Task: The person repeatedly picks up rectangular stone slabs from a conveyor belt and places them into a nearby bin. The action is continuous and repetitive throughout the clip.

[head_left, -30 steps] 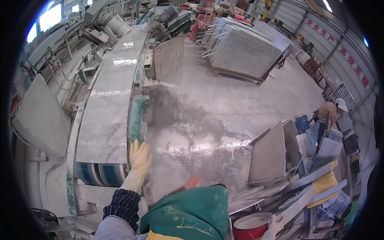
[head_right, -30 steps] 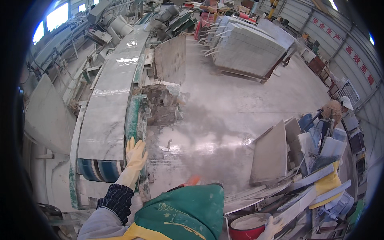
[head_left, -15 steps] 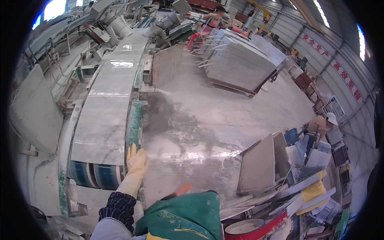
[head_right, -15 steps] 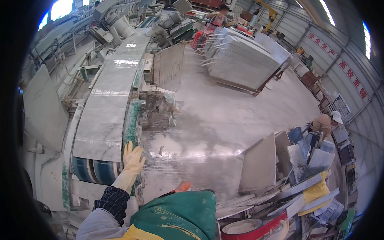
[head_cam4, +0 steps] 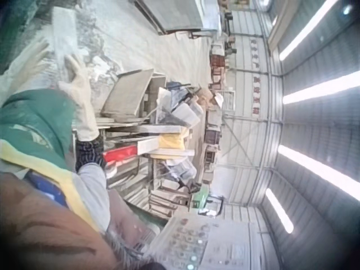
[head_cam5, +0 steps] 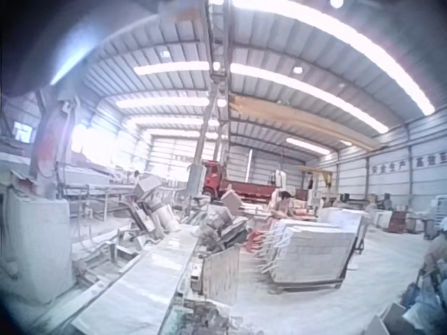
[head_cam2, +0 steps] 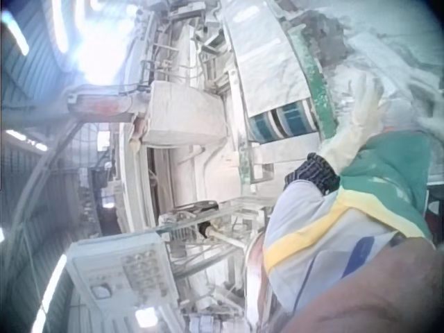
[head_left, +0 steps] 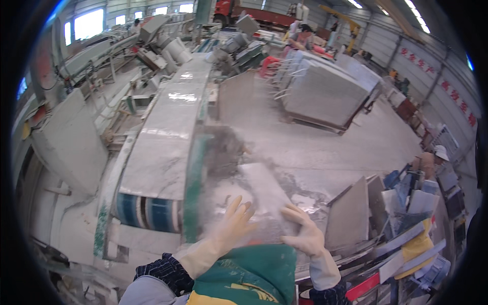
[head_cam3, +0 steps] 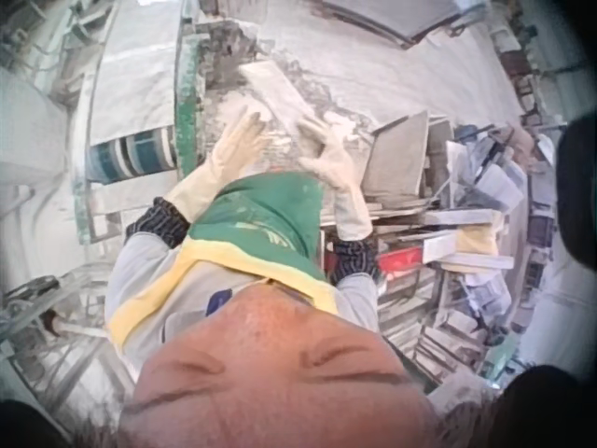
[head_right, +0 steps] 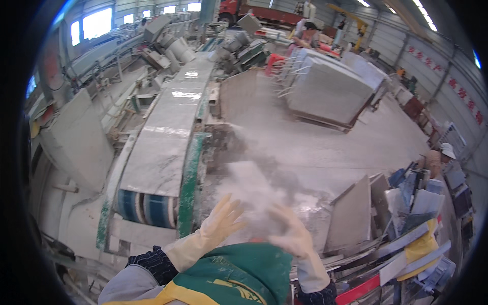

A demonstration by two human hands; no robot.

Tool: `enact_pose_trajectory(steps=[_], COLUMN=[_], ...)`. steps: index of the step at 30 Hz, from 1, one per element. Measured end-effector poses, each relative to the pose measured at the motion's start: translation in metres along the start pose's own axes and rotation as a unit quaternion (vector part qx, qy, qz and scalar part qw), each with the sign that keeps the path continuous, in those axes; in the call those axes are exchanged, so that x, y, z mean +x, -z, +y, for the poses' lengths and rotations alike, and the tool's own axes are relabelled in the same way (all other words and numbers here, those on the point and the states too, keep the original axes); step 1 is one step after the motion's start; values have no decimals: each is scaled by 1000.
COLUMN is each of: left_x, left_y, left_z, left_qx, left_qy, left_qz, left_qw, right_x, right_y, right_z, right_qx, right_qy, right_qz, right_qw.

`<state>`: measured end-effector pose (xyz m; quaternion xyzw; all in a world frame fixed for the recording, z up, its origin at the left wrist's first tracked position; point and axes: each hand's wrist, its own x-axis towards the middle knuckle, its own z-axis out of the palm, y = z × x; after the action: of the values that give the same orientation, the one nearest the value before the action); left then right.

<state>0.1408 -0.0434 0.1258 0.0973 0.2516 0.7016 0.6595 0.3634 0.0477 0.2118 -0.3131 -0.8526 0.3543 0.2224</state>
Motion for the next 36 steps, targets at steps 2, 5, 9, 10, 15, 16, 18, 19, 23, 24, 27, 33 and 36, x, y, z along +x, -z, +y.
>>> enact_pose_trajectory(steps=[2,5,9,10,15,16,18,19,23,24,27,33,36], left_x=[-18,-32,-63,-70,-107,-108,-102,-99,-84,-81,-70,-49,-49], left_y=[3,40,134,157,259,271,286,288,281,279,279,291,295], left_z=[13,38,98,101,136,140,141,141,142,144,150,158,157], left_qx=[-74,-44,-33,-53,-10,-17,-31,-36,-41,-41,-43,-29,-51], left_qy=[-43,-159,-266,-282,-328,-316,-307,-311,-291,-285,-282,-280,-285], left_qz=[40,223,336,375,470,492,519,526,583,589,588,606,595], left_qw=[996,961,903,881,819,811,797,791,757,755,757,744,749], right_x=[31,56,71,61,-44,-65,-109,-129,-193,-207,-232,-231,-224], right_y=[-26,-68,-64,-48,16,27,48,57,83,84,84,68,65], right_z=[-27,-54,-22,-3,96,111,132,141,179,188,209,202,192], right_qx=[-129,-205,-159,-106,-161,-154,-125,-127,-96,-109,-56,36,89], right_qy=[137,292,255,214,-45,-107,-252,-288,-360,-363,-376,-363,-392], right_qz=[-105,-96,-78,-90,113,140,205,231,306,319,344,380,375], right_qw=[977,929,951,967,979,972,937,921,876,869,858,850,835])
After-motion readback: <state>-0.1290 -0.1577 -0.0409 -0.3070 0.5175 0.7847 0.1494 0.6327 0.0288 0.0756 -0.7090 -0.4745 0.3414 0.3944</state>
